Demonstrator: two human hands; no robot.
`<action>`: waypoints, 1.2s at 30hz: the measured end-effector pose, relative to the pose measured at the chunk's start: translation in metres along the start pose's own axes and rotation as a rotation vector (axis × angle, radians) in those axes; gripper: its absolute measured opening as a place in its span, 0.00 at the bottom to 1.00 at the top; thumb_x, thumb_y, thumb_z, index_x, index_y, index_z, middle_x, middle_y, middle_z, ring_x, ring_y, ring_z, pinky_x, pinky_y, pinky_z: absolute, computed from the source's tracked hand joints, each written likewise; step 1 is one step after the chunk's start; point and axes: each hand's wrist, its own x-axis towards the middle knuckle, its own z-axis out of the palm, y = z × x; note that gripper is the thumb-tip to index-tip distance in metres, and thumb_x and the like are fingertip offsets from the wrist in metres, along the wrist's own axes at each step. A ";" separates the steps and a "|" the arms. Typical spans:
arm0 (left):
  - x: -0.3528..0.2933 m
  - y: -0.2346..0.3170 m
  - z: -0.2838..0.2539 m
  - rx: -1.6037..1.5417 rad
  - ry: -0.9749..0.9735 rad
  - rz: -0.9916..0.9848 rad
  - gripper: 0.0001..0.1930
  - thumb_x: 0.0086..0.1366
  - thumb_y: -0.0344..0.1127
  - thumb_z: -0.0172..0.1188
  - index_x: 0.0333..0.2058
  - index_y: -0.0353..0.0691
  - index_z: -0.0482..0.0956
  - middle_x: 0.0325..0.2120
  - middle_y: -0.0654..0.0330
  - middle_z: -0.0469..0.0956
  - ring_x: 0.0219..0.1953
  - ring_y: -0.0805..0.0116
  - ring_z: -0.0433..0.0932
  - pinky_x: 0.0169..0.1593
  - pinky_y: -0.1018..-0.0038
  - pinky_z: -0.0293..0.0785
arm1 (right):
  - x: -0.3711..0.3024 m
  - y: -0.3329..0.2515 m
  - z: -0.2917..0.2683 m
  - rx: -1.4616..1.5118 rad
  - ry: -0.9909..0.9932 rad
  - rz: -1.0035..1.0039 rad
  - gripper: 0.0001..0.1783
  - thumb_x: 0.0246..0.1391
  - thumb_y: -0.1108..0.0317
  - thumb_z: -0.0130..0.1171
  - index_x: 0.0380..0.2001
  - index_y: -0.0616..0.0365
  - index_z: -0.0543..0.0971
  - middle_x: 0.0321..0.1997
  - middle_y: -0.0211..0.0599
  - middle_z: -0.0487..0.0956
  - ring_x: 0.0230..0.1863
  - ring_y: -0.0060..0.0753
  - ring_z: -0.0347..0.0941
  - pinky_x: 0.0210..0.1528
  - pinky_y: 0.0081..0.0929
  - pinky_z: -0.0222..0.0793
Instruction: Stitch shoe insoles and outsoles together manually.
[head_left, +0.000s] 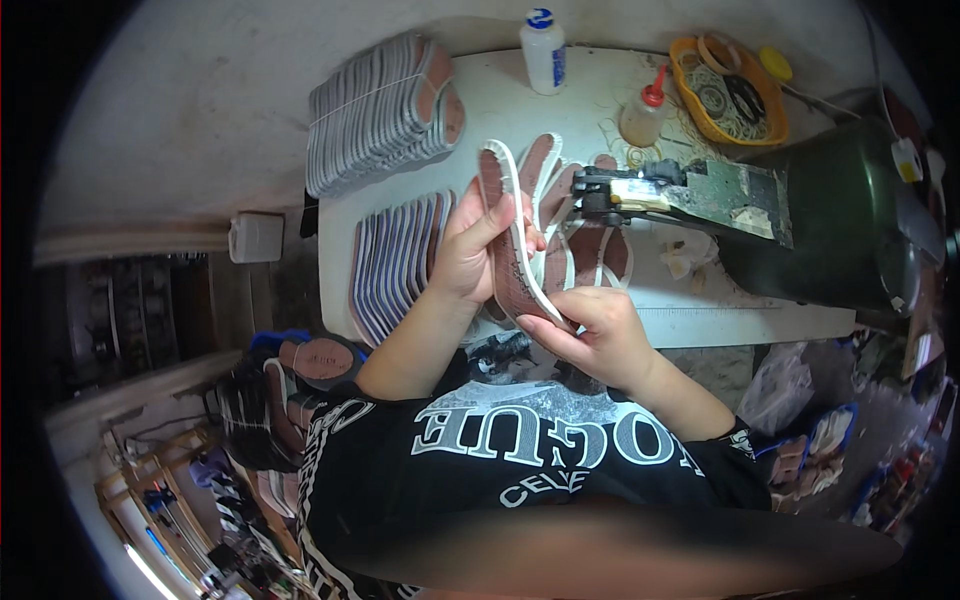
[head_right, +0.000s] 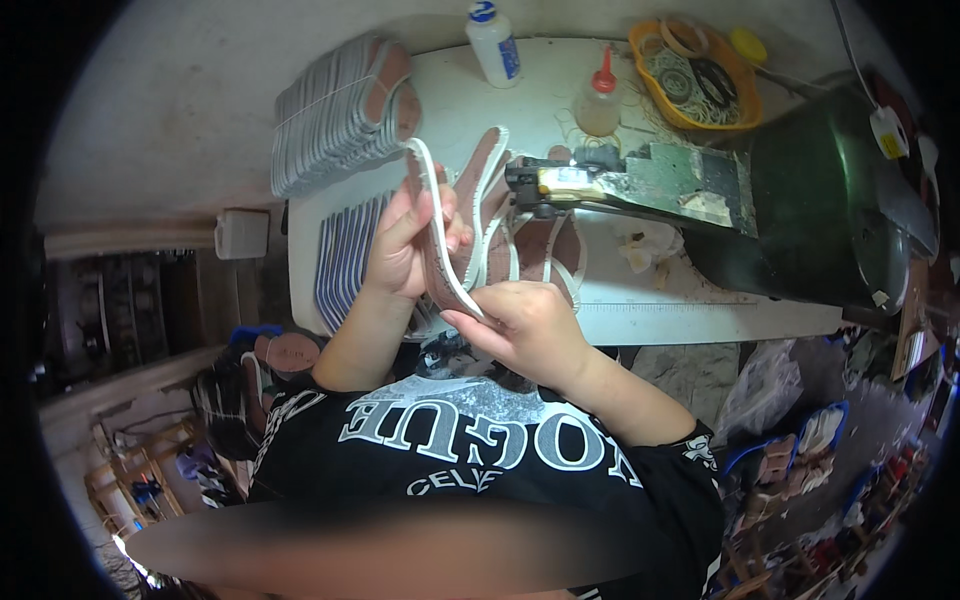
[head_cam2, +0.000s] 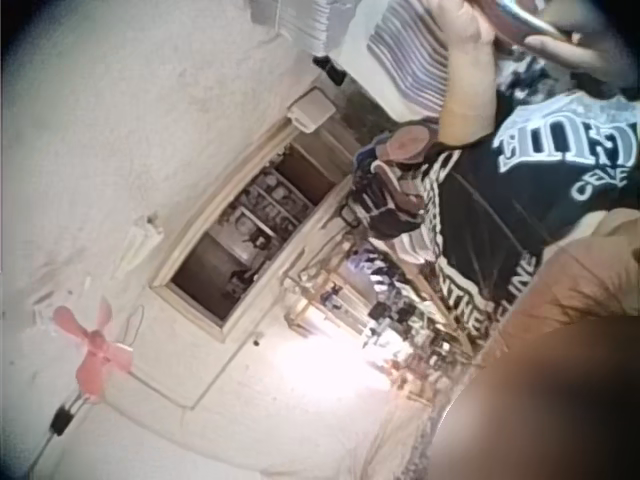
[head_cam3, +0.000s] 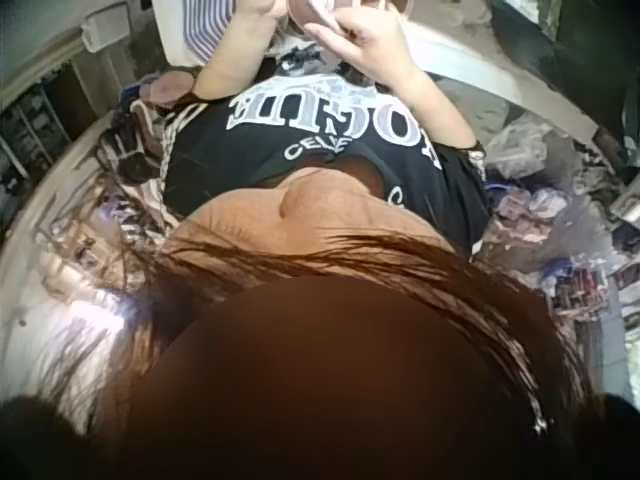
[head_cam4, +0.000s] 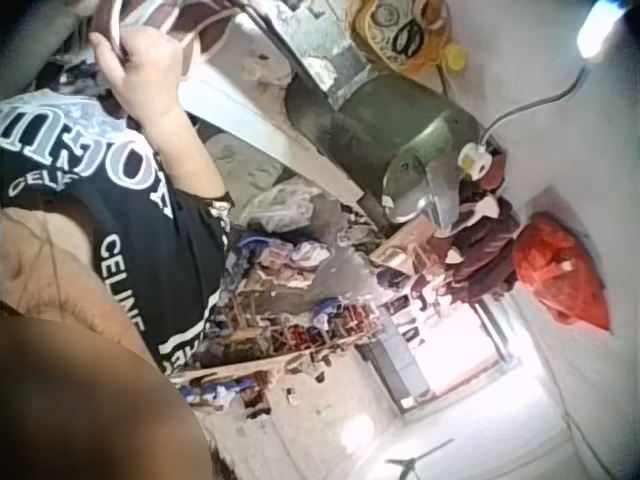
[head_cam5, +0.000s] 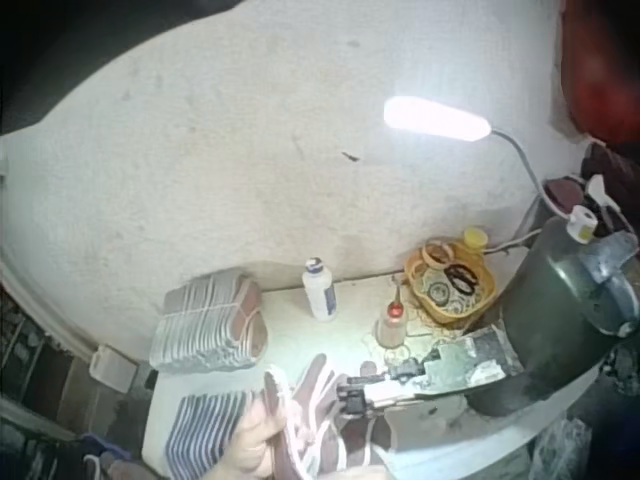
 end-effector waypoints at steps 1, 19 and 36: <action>-0.003 -0.005 -0.004 -0.069 -0.029 0.007 0.16 0.68 0.36 0.49 0.53 0.42 0.63 0.30 0.58 0.69 0.24 0.67 0.73 0.37 0.67 0.73 | 0.000 0.001 0.004 -0.011 -0.005 -0.046 0.08 0.45 0.67 0.65 0.21 0.59 0.79 0.14 0.38 0.72 0.17 0.37 0.71 0.21 0.31 0.65; -0.136 0.093 -0.192 1.213 0.942 -0.080 0.35 0.49 0.51 0.69 0.44 0.28 0.67 0.41 0.41 0.72 0.49 0.53 0.72 0.52 0.66 0.65 | 0.000 0.016 -0.005 -0.092 -0.623 0.210 0.18 0.52 0.54 0.60 0.28 0.61 0.80 0.20 0.42 0.77 0.21 0.37 0.74 0.26 0.29 0.68; -0.012 0.024 0.039 0.264 -0.048 -0.067 0.20 0.61 0.38 0.62 0.47 0.31 0.72 0.38 0.59 0.78 0.39 0.77 0.75 0.44 0.81 0.71 | 0.025 0.034 0.017 1.260 -0.153 0.207 0.30 0.54 0.48 0.58 0.50 0.61 0.68 0.43 0.38 0.75 0.44 0.28 0.73 0.46 0.28 0.68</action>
